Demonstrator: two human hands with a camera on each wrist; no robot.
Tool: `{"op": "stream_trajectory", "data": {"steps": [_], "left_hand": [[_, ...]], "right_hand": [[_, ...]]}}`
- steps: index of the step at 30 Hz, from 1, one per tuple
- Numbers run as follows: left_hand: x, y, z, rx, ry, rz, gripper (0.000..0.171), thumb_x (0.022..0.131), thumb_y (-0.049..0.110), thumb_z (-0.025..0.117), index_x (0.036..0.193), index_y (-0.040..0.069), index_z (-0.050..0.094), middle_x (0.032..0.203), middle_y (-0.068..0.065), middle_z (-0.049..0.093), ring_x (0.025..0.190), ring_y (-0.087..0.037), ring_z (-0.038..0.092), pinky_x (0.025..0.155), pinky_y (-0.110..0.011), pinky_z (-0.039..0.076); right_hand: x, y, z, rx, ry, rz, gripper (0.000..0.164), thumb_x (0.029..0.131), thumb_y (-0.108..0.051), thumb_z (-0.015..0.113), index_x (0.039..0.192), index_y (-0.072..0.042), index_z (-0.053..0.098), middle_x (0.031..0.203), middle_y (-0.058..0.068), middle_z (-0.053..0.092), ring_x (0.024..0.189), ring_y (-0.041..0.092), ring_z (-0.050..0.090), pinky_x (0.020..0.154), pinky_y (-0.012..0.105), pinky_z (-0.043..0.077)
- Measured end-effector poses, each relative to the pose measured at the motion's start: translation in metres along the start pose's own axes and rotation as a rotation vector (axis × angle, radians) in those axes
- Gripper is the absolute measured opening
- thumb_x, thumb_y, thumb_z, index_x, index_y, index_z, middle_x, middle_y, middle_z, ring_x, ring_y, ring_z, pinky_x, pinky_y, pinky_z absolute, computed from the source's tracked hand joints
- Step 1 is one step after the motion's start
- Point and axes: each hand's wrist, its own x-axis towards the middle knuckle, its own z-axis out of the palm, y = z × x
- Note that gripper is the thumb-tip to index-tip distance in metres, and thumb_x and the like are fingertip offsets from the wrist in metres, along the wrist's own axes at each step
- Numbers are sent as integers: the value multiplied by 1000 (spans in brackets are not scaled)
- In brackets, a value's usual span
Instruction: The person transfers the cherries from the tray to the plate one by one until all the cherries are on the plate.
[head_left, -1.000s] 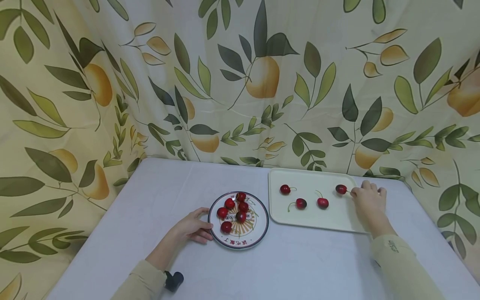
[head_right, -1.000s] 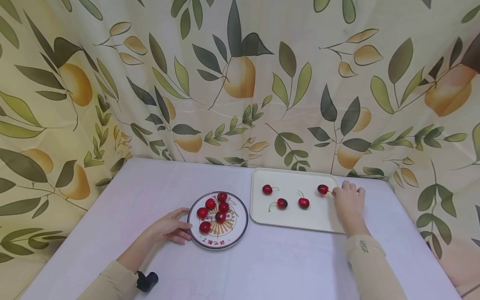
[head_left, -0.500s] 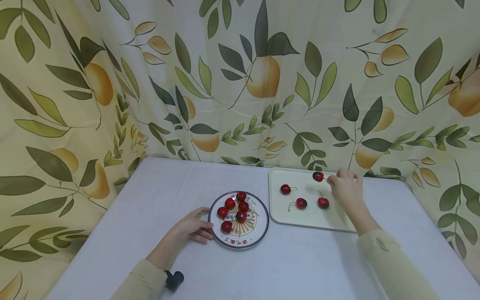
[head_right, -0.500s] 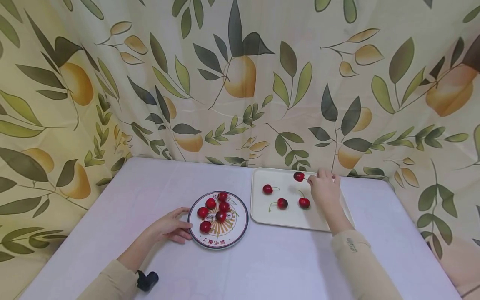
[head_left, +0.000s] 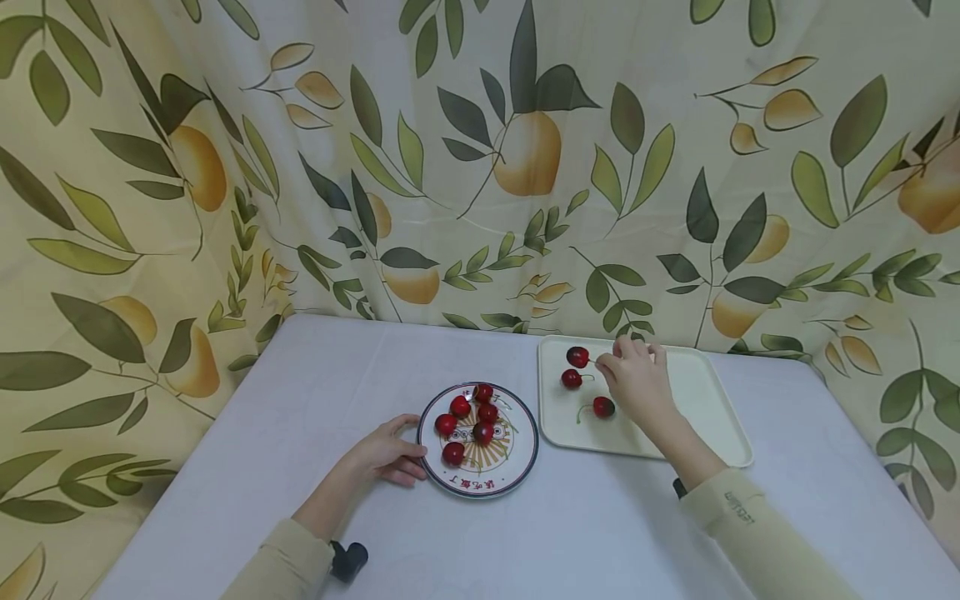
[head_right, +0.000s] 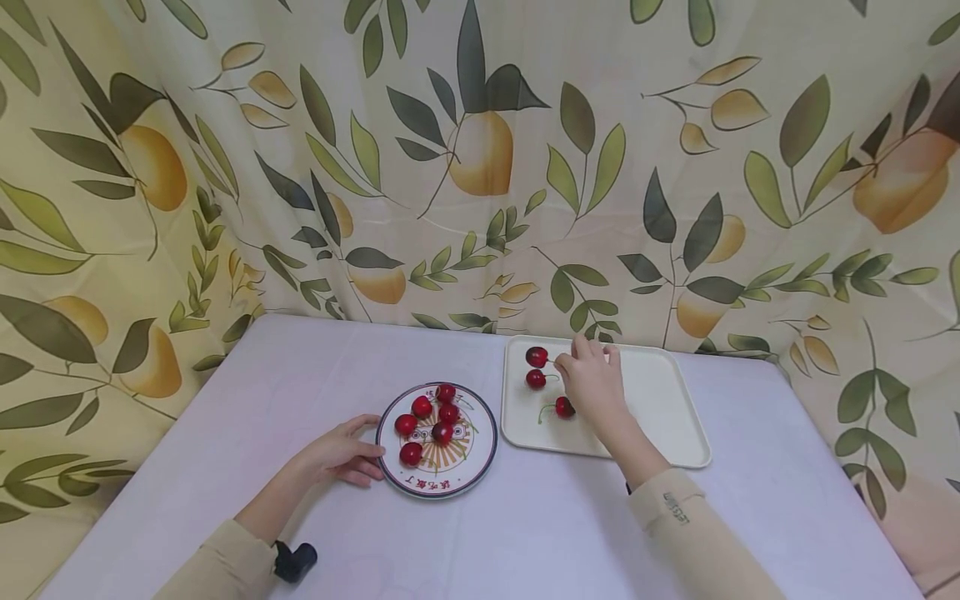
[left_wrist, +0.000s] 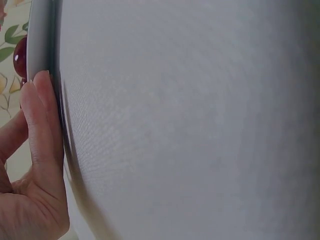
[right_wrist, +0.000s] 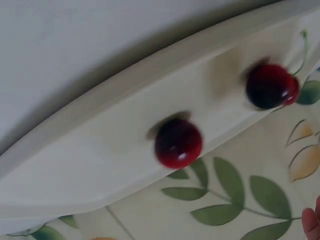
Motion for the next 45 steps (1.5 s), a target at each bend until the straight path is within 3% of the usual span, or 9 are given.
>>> {"op": "stream_trajectory", "data": {"steps": [6, 23, 31, 45], "left_hand": [[0, 0, 1, 7, 2, 6, 61, 87, 3, 58, 140, 11, 29, 72, -13, 64, 58, -20, 65, 54, -35, 58], [1, -1, 0, 8, 8, -5, 61, 87, 3, 58, 140, 12, 29, 71, -13, 65, 57, -19, 65, 54, -35, 58], [1, 0, 0, 4, 14, -18, 61, 87, 3, 58, 140, 13, 29, 72, -13, 65, 57, -18, 65, 54, -35, 58], [-2, 3, 2, 15, 20, -19, 59, 87, 4, 57, 140, 13, 31, 72, -13, 65, 59, -19, 65, 55, -35, 58]], "right_hand": [[-3, -29, 3, 5, 10, -88, 5, 81, -15, 67, 80, -11, 68, 82, 7, 46, 77, 26, 43, 79, 50, 34], [-16, -102, 21, 58, -75, -266, 4, 77, -17, 73, 79, -18, 69, 81, 0, 46, 79, 19, 44, 79, 43, 39], [-22, -122, 33, 110, -133, -282, 4, 78, -20, 72, 81, -19, 70, 83, -1, 45, 81, 17, 43, 86, 45, 39], [-21, -141, 40, 65, -173, -302, 5, 80, -23, 70, 81, -18, 70, 97, 3, 55, 91, 19, 47, 88, 43, 38]]}}
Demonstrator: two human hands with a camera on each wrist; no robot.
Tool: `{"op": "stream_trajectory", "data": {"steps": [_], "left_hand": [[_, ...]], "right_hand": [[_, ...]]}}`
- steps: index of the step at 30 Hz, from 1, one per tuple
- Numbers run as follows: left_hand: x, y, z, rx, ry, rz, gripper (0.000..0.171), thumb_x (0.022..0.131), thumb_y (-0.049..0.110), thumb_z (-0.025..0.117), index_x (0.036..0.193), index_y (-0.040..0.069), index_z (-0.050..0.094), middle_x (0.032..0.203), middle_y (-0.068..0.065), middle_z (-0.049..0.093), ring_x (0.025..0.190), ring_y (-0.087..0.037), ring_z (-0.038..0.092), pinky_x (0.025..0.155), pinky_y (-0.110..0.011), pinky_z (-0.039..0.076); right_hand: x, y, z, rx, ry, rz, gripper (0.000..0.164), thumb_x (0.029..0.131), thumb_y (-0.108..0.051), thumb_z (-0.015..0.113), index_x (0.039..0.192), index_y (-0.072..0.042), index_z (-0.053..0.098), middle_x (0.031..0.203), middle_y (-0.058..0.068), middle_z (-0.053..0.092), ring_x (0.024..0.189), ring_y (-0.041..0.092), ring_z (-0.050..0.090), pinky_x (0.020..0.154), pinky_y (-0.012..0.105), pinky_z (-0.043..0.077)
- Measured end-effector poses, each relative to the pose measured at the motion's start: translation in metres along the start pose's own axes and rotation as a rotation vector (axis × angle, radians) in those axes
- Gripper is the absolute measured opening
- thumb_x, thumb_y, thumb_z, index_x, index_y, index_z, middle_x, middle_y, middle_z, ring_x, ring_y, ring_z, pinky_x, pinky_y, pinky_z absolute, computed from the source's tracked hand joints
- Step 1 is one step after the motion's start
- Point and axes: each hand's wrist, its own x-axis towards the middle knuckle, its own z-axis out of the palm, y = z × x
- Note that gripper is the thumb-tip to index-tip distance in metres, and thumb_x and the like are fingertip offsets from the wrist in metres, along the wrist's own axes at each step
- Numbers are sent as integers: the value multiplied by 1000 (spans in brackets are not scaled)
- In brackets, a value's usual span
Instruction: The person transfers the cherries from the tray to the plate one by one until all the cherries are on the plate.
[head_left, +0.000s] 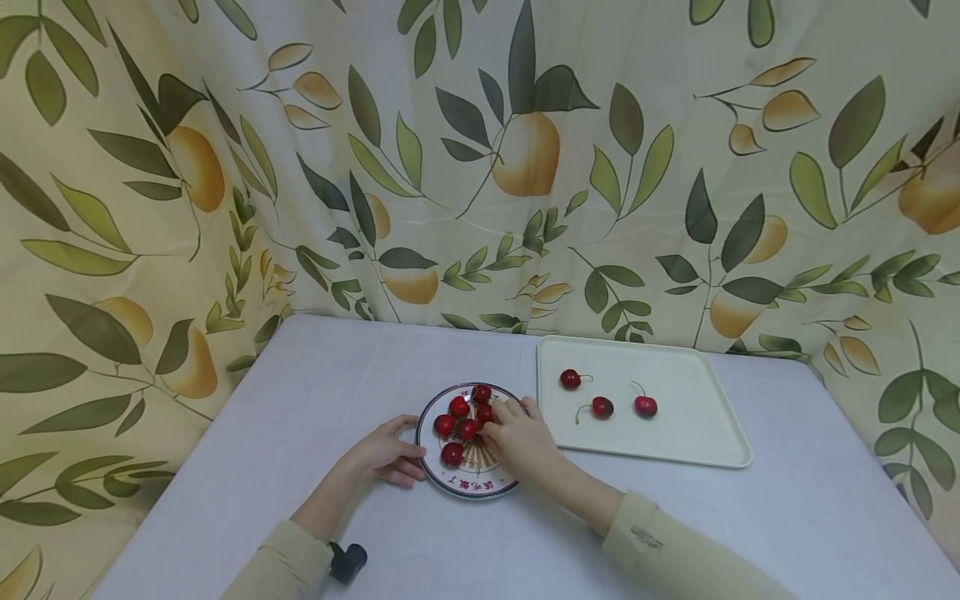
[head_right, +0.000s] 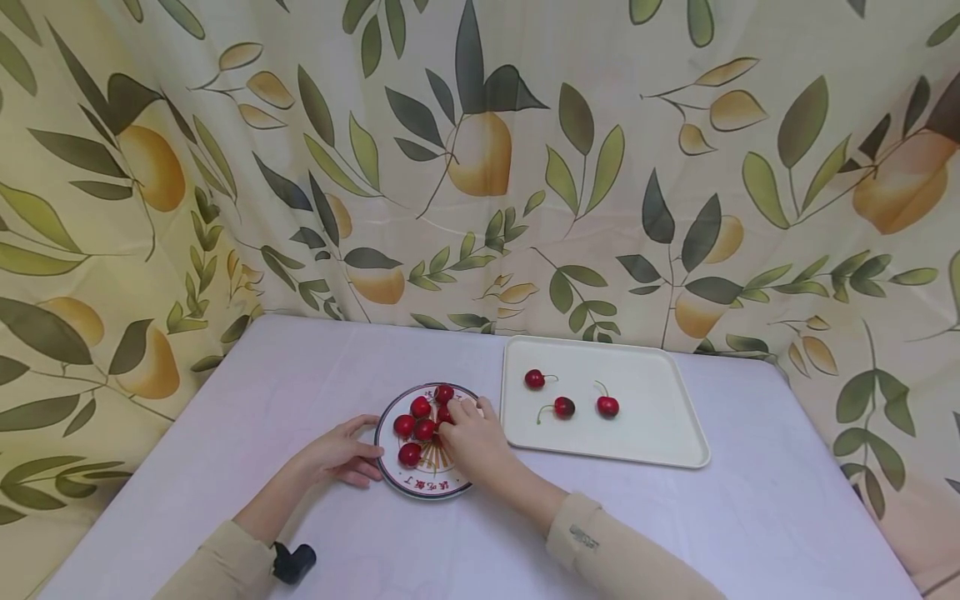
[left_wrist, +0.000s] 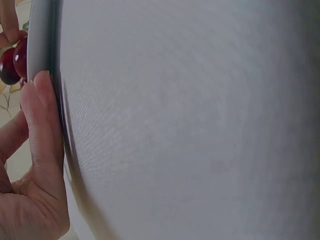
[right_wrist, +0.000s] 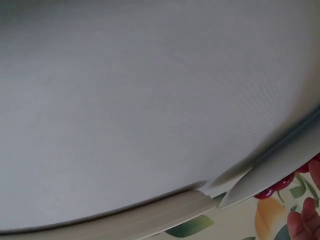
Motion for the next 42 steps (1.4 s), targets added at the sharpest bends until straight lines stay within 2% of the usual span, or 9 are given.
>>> {"op": "stream_trajectory", "data": {"steps": [7, 16, 27, 35, 42], "left_hand": [[1, -1, -1, -5, -24, 8, 60, 88, 3, 57, 140, 11, 29, 73, -13, 64, 59, -19, 66, 56, -34, 58], [3, -2, -2, -3, -23, 2, 59, 88, 4, 56, 140, 12, 29, 73, -13, 65, 60, -19, 66, 57, -34, 58], [3, -1, -2, 0, -13, -7, 59, 88, 4, 56, 140, 13, 29, 73, -13, 65, 60, -19, 66, 56, -34, 58], [2, 0, -1, 3, -15, -10, 60, 87, 4, 58, 140, 12, 30, 75, -15, 66, 62, -21, 67, 58, -35, 58], [1, -1, -1, 6, -8, -4, 60, 88, 4, 57, 140, 12, 29, 73, -14, 65, 60, -20, 66, 56, -34, 58]], "right_hand": [[2, -5, 4, -63, 17, -54, 8, 83, -25, 65, 79, -18, 67, 89, 0, 51, 84, 17, 44, 81, 37, 37], [1, -10, 6, -100, -1, -63, 12, 82, -28, 66, 81, -17, 68, 88, 1, 51, 88, 20, 47, 86, 41, 40], [-2, -5, 4, -39, 16, -57, 15, 81, -31, 67, 86, -17, 66, 92, 2, 54, 92, 20, 49, 86, 41, 39], [-5, 14, -11, -21, 66, -5, 20, 83, -33, 65, 95, -17, 64, 86, 0, 50, 85, 19, 50, 86, 43, 41], [-13, 51, -23, -50, 60, 108, 21, 86, -25, 62, 106, -16, 62, 87, 3, 49, 85, 22, 49, 84, 46, 37]]}}
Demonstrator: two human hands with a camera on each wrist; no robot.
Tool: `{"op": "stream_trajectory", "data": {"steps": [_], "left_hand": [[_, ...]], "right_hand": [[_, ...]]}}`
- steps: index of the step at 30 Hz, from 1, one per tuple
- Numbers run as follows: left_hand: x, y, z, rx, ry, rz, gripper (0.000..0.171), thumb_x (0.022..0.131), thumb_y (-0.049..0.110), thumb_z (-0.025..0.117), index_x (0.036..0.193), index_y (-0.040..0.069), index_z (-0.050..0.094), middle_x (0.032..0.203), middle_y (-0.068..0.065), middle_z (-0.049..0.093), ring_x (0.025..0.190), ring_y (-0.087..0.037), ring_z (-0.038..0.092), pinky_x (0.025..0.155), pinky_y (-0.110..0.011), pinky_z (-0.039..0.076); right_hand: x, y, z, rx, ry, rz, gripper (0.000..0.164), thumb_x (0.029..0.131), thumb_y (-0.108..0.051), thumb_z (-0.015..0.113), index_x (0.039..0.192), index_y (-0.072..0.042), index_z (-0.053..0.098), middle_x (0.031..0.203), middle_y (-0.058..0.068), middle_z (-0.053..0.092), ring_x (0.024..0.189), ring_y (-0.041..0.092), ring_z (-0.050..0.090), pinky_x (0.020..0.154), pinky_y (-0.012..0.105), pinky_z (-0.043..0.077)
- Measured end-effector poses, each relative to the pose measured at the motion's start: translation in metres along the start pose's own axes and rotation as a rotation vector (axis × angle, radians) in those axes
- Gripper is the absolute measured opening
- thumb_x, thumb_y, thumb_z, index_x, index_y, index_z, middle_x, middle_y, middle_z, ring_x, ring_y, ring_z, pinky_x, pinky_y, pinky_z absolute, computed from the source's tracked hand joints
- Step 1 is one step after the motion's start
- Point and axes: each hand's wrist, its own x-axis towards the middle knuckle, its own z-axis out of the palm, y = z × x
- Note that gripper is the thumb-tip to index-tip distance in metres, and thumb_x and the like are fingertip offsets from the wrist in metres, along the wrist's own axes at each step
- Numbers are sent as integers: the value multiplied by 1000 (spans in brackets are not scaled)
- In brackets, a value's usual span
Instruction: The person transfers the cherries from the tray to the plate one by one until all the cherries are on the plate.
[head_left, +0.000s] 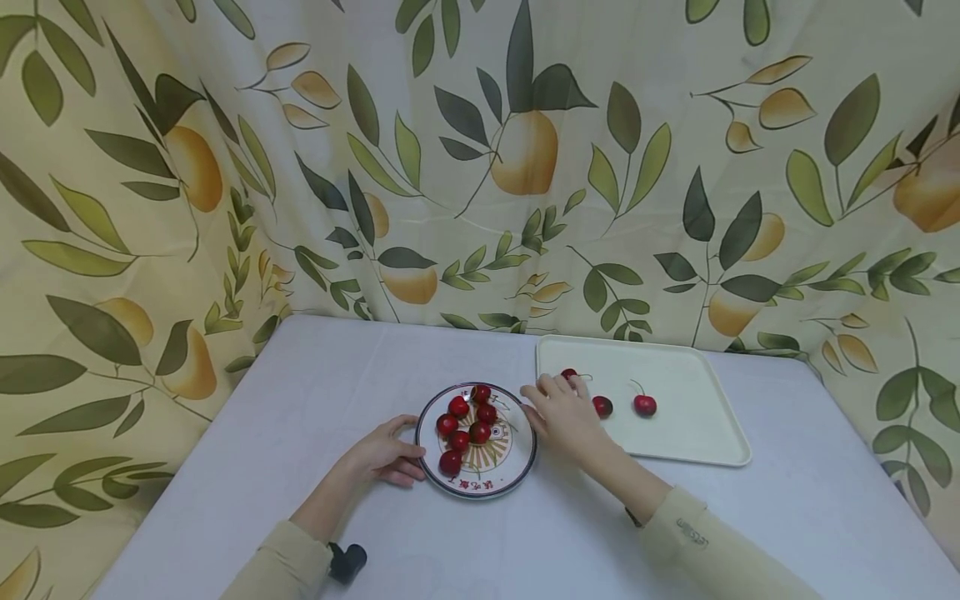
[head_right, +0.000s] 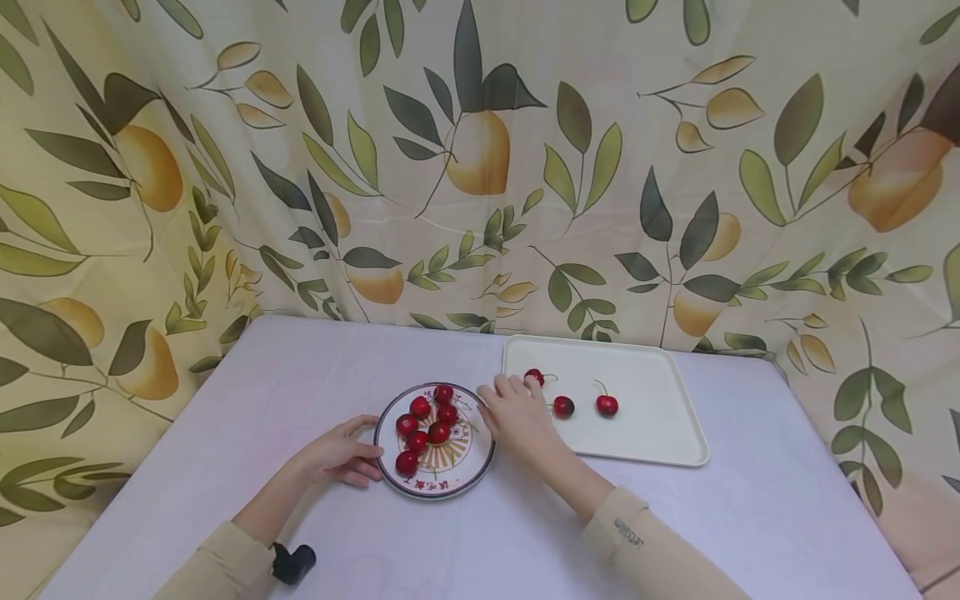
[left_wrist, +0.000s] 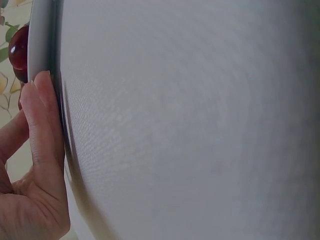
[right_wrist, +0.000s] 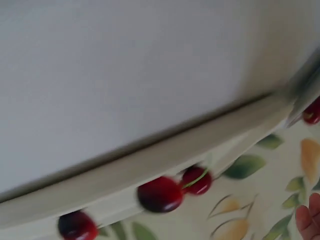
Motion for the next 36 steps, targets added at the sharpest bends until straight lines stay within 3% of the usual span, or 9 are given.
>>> {"op": "stream_trajectory", "data": {"steps": [5, 15, 23, 28, 36], "left_hand": [[0, 0, 0, -1, -3, 1, 60, 87, 4, 57, 140, 12, 29, 73, -14, 65, 60, -20, 66, 56, -34, 58], [-2, 1, 0, 3, 2, 1, 60, 87, 3, 57, 140, 12, 29, 72, -14, 65, 61, -21, 66, 56, -34, 58], [-2, 1, 1, -9, 3, -1, 60, 87, 3, 57, 140, 12, 30, 72, -14, 65, 60, -21, 66, 55, -34, 58], [-1, 0, 1, -5, -6, 3, 61, 87, 4, 57, 140, 11, 29, 72, -13, 65, 60, -20, 66, 56, -34, 58], [0, -1, 0, -11, 2, -7, 60, 87, 4, 58, 140, 12, 30, 72, -13, 65, 60, -20, 66, 57, -35, 58]], "right_hand": [[-7, 35, -3, -31, 3, 73, 23, 87, -20, 61, 110, -16, 58, 92, 7, 49, 87, 28, 49, 83, 49, 35], [-26, 89, -15, -80, -116, 200, 27, 89, -15, 59, 115, -18, 53, 95, 10, 45, 88, 31, 45, 82, 52, 33], [-41, 117, -16, -96, -173, 244, 31, 89, -9, 56, 119, -18, 51, 97, 11, 42, 90, 33, 43, 83, 56, 32], [-48, 131, -15, -102, -244, 255, 41, 85, 5, 52, 121, -15, 50, 99, 14, 41, 91, 34, 40, 84, 58, 30], [-60, 150, -9, -40, -292, 265, 44, 83, 11, 50, 120, -13, 54, 97, 15, 41, 91, 34, 38, 83, 59, 27]]}}
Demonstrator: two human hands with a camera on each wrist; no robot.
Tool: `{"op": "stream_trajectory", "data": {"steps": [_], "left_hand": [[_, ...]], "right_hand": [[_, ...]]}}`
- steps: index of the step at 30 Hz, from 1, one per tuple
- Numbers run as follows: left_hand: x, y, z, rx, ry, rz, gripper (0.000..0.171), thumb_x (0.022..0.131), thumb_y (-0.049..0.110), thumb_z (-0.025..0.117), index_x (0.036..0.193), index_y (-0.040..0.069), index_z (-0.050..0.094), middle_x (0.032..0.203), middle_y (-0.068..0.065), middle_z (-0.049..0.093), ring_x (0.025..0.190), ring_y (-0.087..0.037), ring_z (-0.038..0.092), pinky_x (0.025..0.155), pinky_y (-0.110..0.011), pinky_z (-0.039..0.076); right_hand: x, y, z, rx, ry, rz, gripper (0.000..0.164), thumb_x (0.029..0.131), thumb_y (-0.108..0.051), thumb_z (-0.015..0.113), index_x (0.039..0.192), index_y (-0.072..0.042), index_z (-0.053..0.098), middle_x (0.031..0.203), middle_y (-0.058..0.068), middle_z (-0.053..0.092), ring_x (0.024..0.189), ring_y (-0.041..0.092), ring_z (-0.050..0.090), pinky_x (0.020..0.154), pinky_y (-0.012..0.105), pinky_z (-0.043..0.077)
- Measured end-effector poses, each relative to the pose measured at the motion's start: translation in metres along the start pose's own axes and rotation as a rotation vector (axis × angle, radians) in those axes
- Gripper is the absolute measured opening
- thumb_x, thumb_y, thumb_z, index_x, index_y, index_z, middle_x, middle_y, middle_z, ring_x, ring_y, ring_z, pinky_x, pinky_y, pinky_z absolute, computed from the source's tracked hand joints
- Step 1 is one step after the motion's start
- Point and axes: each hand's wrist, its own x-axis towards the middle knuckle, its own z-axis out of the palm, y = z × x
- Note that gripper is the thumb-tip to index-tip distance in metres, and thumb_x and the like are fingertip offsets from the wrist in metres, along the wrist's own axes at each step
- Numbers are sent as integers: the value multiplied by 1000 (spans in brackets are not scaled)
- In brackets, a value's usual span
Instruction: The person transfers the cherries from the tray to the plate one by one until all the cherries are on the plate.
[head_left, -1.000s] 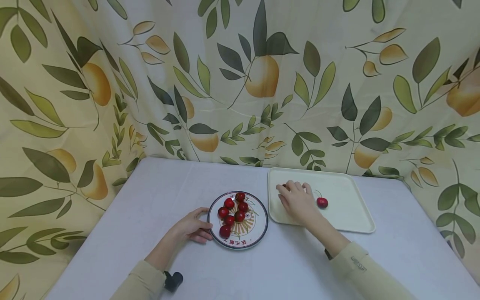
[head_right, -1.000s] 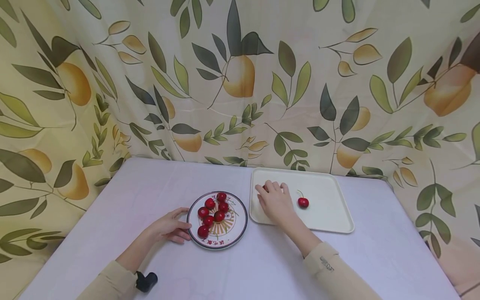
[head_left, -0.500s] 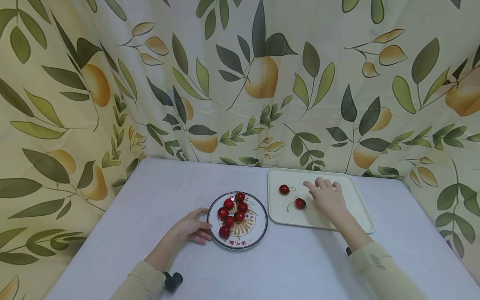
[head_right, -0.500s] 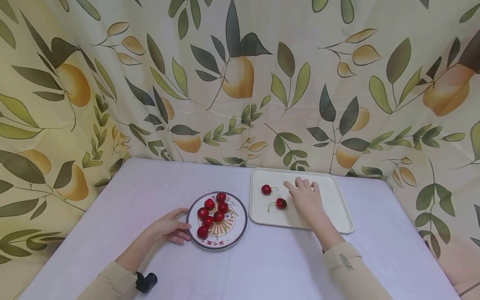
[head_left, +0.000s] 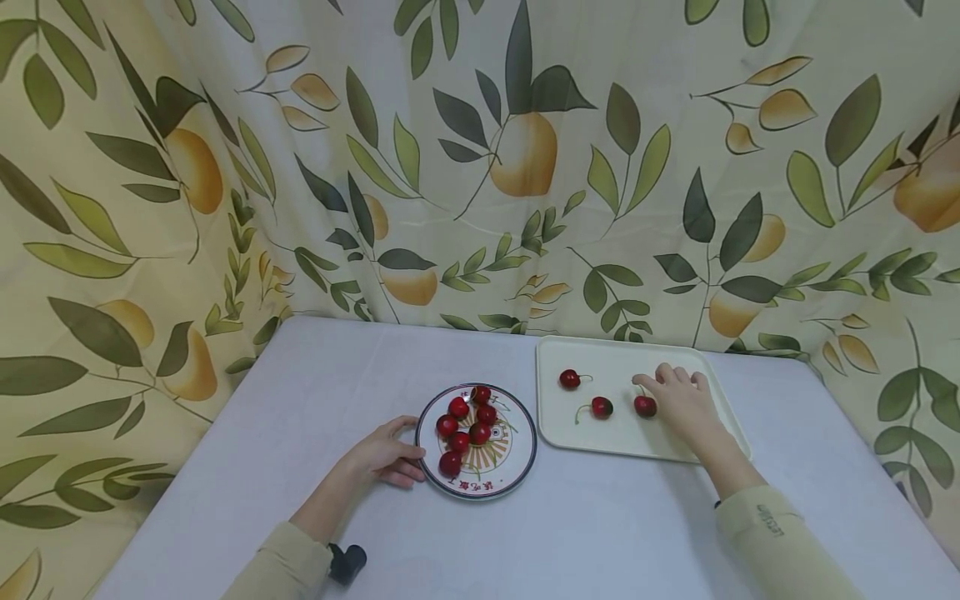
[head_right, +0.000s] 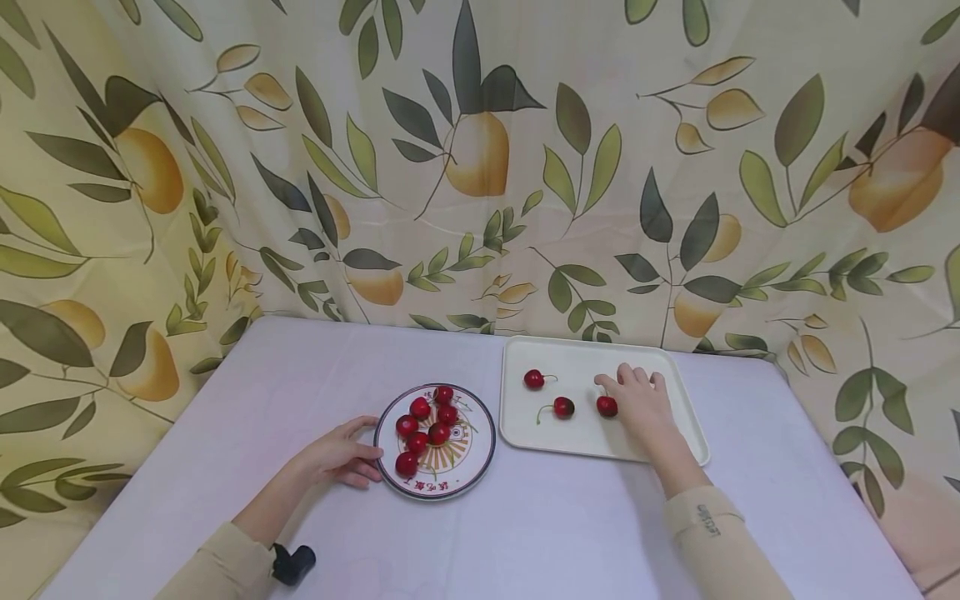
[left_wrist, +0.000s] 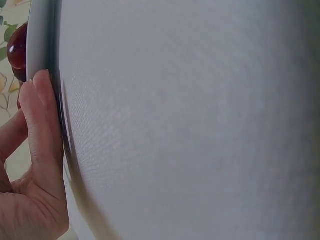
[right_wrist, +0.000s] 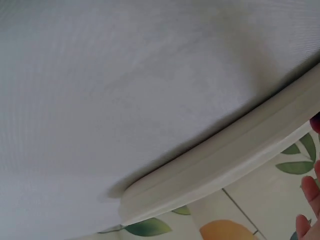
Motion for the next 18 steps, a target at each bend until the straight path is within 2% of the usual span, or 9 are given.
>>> {"op": "stream_trajectory", "data": {"steps": [5, 10, 18], "left_hand": [[0, 0, 1, 2, 0, 3, 60, 87, 3, 58, 139, 13, 31, 72, -13, 65, 60, -20, 66, 56, -34, 58], [0, -1, 1, -1, -2, 8, 60, 87, 3, 58, 139, 13, 31, 72, -13, 65, 59, -20, 66, 56, -34, 58], [0, 0, 0, -5, -2, 4, 60, 87, 3, 57, 139, 13, 30, 72, -13, 65, 59, -19, 66, 56, -34, 58]], "right_hand": [[-3, 7, 4, -16, -23, -10, 45, 82, 10, 54, 120, -14, 56, 96, 14, 42, 89, 33, 39, 79, 58, 30], [-6, 11, 6, -36, -26, -13, 45, 82, 10, 53, 121, -13, 56, 94, 13, 43, 86, 31, 40, 76, 56, 32], [-11, 16, 7, -29, -44, 13, 35, 86, 1, 53, 119, -9, 57, 99, 17, 45, 92, 37, 42, 82, 62, 32]]}}
